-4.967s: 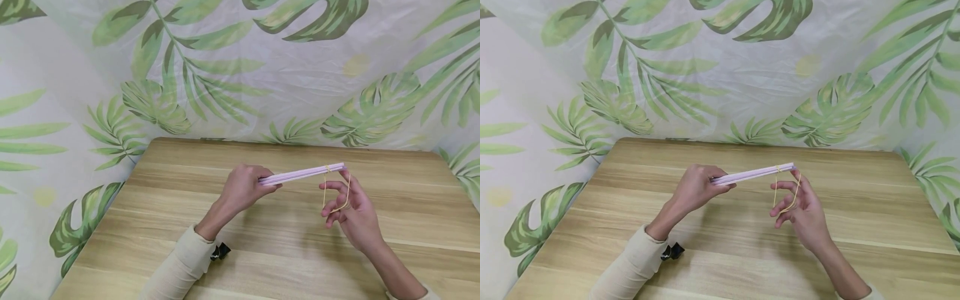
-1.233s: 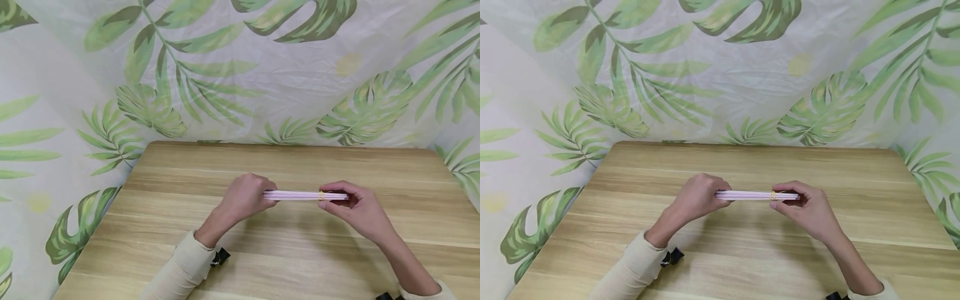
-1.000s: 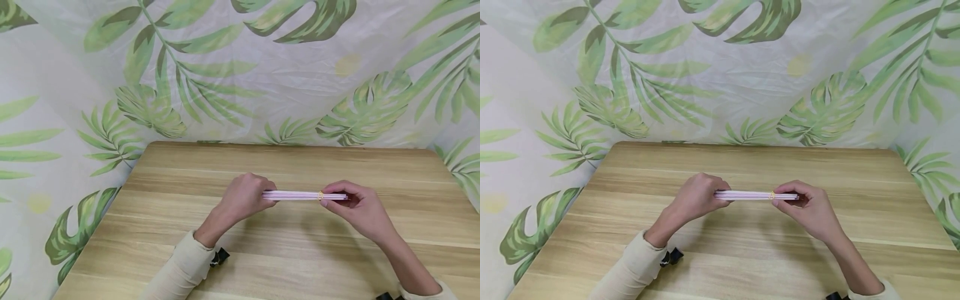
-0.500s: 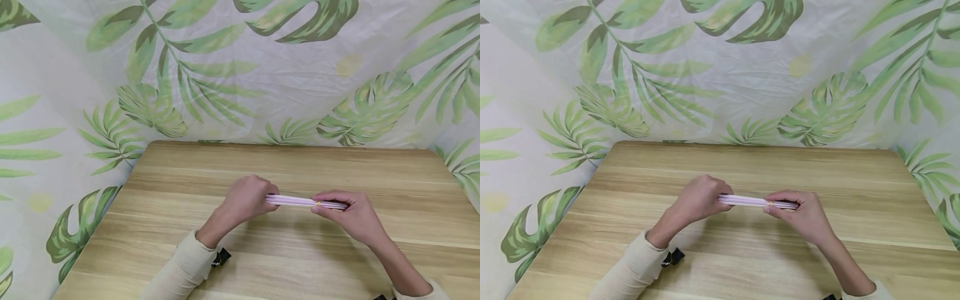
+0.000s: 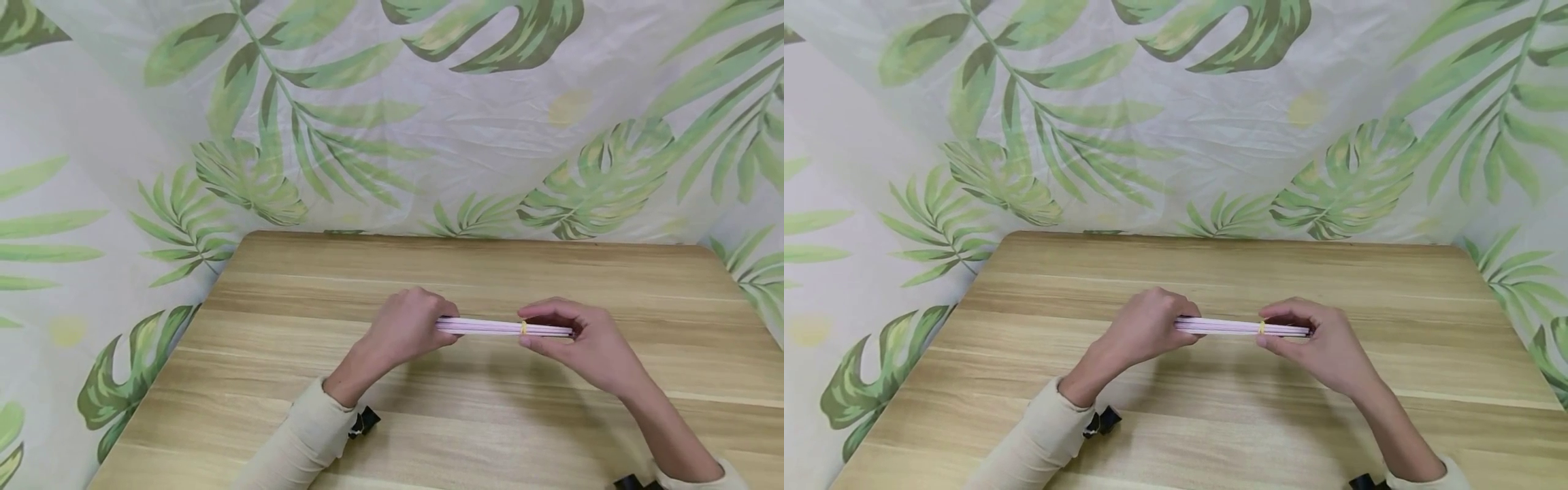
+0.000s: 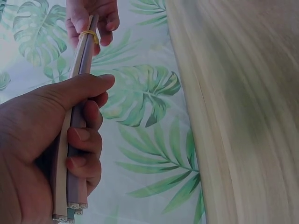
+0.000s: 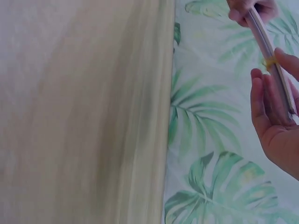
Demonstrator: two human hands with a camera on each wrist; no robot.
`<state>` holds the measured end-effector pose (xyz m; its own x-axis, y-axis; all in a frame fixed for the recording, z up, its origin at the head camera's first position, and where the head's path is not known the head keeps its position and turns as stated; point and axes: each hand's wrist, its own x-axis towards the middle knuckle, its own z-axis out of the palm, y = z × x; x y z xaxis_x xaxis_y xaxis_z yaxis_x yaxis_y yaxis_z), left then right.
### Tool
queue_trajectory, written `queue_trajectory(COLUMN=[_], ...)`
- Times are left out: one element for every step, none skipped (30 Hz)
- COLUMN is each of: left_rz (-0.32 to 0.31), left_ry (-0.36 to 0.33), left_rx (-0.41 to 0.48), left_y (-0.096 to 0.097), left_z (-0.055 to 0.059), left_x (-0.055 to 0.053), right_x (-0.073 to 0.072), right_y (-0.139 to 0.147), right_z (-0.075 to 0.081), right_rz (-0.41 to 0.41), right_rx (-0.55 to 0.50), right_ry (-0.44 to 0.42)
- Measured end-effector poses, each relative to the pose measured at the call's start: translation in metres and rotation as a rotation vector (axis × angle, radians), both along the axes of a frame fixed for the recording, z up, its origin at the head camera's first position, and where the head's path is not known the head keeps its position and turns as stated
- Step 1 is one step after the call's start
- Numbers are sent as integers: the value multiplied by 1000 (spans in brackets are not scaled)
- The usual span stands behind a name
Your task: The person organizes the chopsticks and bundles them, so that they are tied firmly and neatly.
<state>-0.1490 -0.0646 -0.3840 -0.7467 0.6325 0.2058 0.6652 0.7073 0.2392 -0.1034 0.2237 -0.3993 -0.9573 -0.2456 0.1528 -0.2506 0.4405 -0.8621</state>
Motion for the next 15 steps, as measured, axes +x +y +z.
queue_trajectory(left_rz=[6,11,15,16,17,16,16,17,18,21,24,27,28,29,30], left_ry=[-3,-5,-4,-5,-6,-5,-3,1,2,5,9,13,15,18,20], left_rx=[1,-1,-4,-7,-10,-13,-16,-19,-21,-24,-28,-31,-35,-41,-47], left_y=[0,-1,-1,-2,-2,-2,-2,-2,-2,-2,-2,-1,-1,0,0], left_z=[0,0,0,0,0,0,0,0,1,1,2,2,2,2,3], left_x=[0,0,-1,-1,-1,-1,-1,-1,0,0,0,0,1,1,2], right_x=[0,-1,-1,-1,-1,-2,-2,-2,-3,-3,-3,-3,-2,-2,-2], right_y=[2,3,3,4,4,3,3,2,1,0,0,-1,-2,-3,-4], right_z=[0,0,0,-1,-2,-3,-4,-5,-6,-7,-7,-8,-8,-9,-9], right_rz=[7,13,23,32,41,50,56,58,54,47,38,30,23,20,17], right_rx=[-9,-18,-28,-33,-36,-40,-43,-46,-46,-44,-42,-42,-45,-49,-53], right_ry=[17,37,51,61,69,74,76,79,80,81,83,83,83,82,80])
